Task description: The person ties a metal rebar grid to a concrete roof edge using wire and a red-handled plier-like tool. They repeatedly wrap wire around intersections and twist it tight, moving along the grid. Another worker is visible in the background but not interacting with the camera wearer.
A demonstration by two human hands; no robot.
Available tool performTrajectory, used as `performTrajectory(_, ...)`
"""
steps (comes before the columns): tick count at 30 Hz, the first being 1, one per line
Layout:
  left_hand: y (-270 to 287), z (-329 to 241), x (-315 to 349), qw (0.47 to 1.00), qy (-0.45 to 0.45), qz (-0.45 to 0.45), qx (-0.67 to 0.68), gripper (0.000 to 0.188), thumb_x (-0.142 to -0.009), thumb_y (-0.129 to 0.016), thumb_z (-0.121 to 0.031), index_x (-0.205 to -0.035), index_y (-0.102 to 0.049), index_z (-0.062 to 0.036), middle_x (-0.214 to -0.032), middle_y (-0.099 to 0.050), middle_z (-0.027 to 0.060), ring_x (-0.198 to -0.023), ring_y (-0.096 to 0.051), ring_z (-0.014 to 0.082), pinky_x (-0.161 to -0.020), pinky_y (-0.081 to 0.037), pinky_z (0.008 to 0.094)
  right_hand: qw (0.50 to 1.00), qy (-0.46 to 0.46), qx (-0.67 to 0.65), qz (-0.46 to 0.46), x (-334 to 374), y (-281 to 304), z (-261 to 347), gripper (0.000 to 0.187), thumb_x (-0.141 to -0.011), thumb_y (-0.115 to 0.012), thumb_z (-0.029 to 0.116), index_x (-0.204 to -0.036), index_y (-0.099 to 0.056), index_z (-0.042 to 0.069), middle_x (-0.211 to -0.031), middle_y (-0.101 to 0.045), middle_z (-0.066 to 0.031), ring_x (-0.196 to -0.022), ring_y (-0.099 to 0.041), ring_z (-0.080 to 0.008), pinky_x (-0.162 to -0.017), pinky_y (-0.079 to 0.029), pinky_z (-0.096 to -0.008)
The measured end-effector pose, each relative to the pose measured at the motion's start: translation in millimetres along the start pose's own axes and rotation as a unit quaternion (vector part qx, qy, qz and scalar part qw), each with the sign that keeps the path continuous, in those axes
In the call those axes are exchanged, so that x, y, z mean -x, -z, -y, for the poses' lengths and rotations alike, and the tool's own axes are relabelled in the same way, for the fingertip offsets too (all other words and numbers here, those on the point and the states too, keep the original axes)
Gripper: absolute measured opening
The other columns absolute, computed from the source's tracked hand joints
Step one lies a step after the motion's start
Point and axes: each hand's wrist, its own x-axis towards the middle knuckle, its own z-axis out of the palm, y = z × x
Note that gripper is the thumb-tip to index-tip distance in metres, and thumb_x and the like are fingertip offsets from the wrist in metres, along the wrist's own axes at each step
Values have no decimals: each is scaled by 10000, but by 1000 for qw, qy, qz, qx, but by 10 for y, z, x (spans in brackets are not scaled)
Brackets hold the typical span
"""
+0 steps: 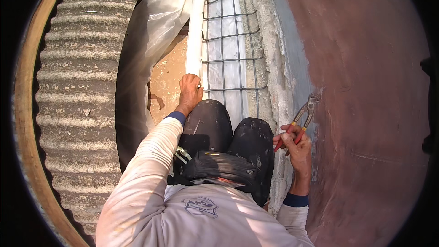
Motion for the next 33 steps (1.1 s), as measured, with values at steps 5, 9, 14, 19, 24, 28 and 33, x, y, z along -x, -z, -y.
performTrajectory(5,28,2,-2,1000,19,17,-10,325,-757,-800,0,-1047,-660,-44,-1169,-608,123,-1246,-528,347,-1054,-401,481,956,-211,176,103,-610,-404,-438,250,-1062,-641,150,-1274,-671,20,-886,-743,-114,-753,-720,-183,-735,-602,-341)
performTrajectory(9,45,2,-25,1000,3,-18,3,289,-757,-788,-10,-1012,-659,-56,-1165,-606,114,-1228,-538,338,-1032,-414,483,782,-38,605,145,-1495,-669,-408,393,-984,-588,83,-1370,-652,55,-1078,-781,-223,-914,-776,-365,-833,-611,-493)
performTrajectory(14,45,13,-23,1000,15,-15,18,306,-747,-792,2,-1010,-646,-57,-1139,-603,121,-1219,-546,351,-1024,-421,482,524,-44,799,293,-2311,-982,-155,327,-979,-611,153,-1253,-758,51,-1149,-779,-214,-1101,-742,-395,-962,-572,-533)
performTrajectory(19,68,32,-20,999,12,-24,45,315,-737,-782,19,-1009,-643,-60,-1121,-605,106,-1200,-553,340,-1018,-419,472,395,-15,877,271,-2544,-1144,-295,335,-1000,-694,321,-1198,-816,80,-1347,-716,-193,-1335,-580,-412,-1011,-524,-505)
performTrajectory(24,85,26,-25,998,21,-30,47,295,-736,-772,17,-995,-656,-64,-1137,-619,90,-1218,-554,324,-1039,-416,470,398,-87,845,346,-2701,-1276,-476,466,-967,-689,160,-1414,-687,27,-1610,-443,-296,-1447,-409,-547,-1070,-475,-739)
performTrajectory(28,83,34,-35,998,31,-19,42,287,-737,-763,15,-994,-667,-66,-1140,-626,87,-1231,-556,319,-1056,-416,470,387,-73,857,331,-2714,-1313,-520,450,-971,-683,164,-1396,-696,19,-1589,-439,-318,-1410,-432,-560,-1052,-481,-749)
performTrajectory(33,64,44,-41,999,24,-28,36,299,-724,-758,22,-995,-669,-64,-1135,-628,89,-1229,-559,318,-1051,-416,468,381,-2,881,282,-2685,-1370,-647,412,-964,-681,170,-1330,-731,-12,-1481,-562,-324,-1325,-512,-573,-931,-551,-736)
